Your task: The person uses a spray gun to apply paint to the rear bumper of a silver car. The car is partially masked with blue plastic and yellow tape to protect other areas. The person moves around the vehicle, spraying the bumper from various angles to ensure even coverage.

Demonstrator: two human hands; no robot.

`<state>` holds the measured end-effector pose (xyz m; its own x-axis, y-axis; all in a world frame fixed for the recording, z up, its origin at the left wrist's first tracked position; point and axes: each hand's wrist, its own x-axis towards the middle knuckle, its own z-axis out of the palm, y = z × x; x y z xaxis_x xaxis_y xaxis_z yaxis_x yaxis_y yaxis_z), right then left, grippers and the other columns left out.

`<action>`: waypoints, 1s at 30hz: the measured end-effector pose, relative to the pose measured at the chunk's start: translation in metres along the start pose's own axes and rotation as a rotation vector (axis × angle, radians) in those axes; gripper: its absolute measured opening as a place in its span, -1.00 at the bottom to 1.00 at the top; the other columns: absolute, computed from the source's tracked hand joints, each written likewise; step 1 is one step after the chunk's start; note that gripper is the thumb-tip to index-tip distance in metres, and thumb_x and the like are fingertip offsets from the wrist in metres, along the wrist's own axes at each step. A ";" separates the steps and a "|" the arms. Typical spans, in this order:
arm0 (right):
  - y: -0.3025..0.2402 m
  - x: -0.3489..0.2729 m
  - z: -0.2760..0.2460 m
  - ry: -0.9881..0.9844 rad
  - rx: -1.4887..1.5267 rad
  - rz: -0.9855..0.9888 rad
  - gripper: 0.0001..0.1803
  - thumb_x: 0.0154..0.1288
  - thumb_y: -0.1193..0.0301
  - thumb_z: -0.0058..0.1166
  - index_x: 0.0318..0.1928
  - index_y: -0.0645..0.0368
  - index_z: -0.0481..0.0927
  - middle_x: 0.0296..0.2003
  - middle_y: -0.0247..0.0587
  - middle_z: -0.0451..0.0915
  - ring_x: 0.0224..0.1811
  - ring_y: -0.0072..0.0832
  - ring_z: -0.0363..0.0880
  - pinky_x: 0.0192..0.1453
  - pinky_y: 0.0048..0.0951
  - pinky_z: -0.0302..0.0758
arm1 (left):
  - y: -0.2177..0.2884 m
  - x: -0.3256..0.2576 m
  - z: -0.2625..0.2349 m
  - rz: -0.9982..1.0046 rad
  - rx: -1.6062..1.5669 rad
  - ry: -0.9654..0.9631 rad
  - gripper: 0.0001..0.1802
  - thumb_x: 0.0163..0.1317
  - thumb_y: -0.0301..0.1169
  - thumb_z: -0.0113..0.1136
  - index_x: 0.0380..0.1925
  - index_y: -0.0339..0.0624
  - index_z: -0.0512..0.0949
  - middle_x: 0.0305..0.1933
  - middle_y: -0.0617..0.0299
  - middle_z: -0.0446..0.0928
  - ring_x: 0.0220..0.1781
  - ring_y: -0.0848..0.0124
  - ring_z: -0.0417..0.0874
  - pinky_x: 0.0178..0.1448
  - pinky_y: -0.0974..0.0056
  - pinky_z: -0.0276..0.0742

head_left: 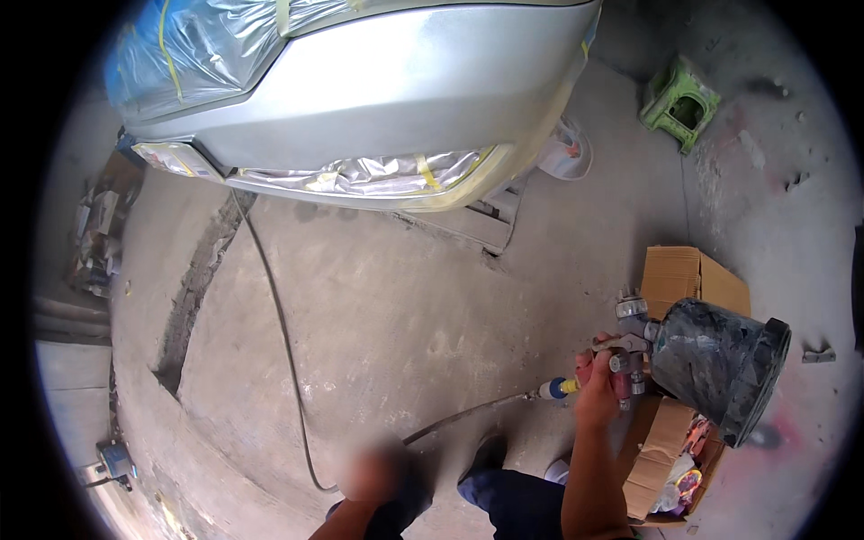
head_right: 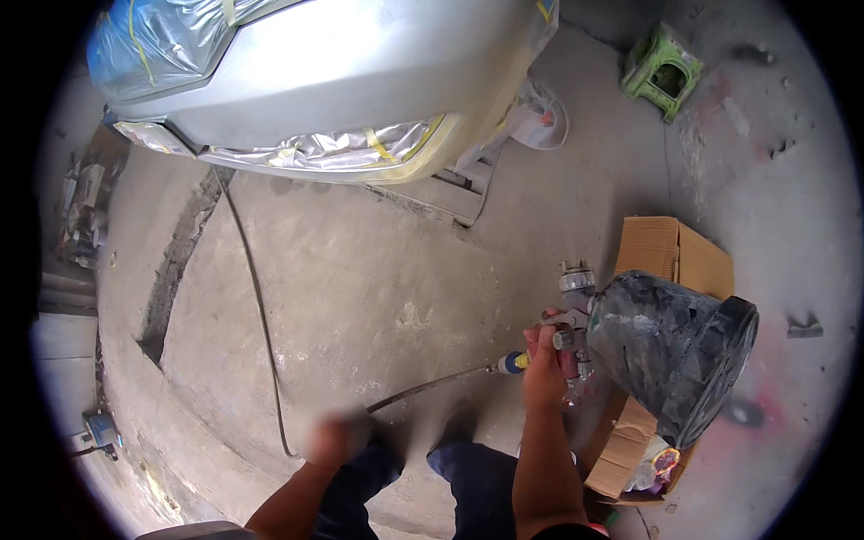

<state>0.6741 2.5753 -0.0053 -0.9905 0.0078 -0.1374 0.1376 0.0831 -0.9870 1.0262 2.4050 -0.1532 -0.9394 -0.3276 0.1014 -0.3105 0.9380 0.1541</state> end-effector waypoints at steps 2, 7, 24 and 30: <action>0.014 0.021 -0.005 0.058 0.030 -0.092 -0.64 0.35 0.12 -0.01 0.02 0.04 0.46 -0.26 -0.44 0.52 -0.32 -0.65 0.51 -0.25 -0.62 0.44 | 0.002 0.027 0.009 0.001 -0.038 -0.084 -0.83 0.08 -0.40 0.10 -0.33 -0.22 0.52 -0.37 0.05 0.47 -0.38 0.18 0.53 -0.34 0.10 0.45; 0.056 0.019 0.030 -0.065 0.075 0.009 -0.66 0.35 0.18 0.00 0.04 0.06 0.43 -0.28 -0.43 0.52 -0.30 -0.64 0.51 -0.23 -0.61 0.45 | -0.041 0.033 0.076 0.000 0.129 0.116 -0.81 0.09 -0.38 0.09 -0.29 -0.20 0.52 -0.34 0.04 0.47 -0.33 0.20 0.52 -0.26 0.11 0.45; 0.134 0.023 0.061 -0.110 0.125 -0.166 -0.69 0.40 0.27 -0.09 0.05 0.14 0.42 -0.35 -0.31 0.54 -0.35 -0.60 0.52 -0.26 -0.58 0.43 | -0.107 0.137 0.122 -0.211 -0.058 -0.059 -0.93 -0.06 -0.41 0.14 -0.55 -0.13 0.54 -0.45 0.09 0.51 -0.34 0.16 0.53 -0.25 0.09 0.43; 0.114 -0.004 0.039 -0.180 0.146 -0.080 -0.58 0.40 0.23 -0.09 0.18 0.12 0.34 -0.37 -0.35 0.54 -0.36 -0.67 0.46 -0.28 -0.63 0.38 | -0.112 0.150 0.135 -0.127 -0.025 -0.122 -0.92 -0.03 -0.39 0.14 -0.56 -0.13 0.54 -0.45 0.11 0.52 -0.34 0.18 0.53 -0.25 0.10 0.43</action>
<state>0.6943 2.5460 -0.1205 -0.9835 -0.1714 -0.0583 0.0710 -0.0691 -0.9951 0.9003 2.2663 -0.2876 -0.9042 -0.4252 -0.0401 -0.4251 0.8865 0.1828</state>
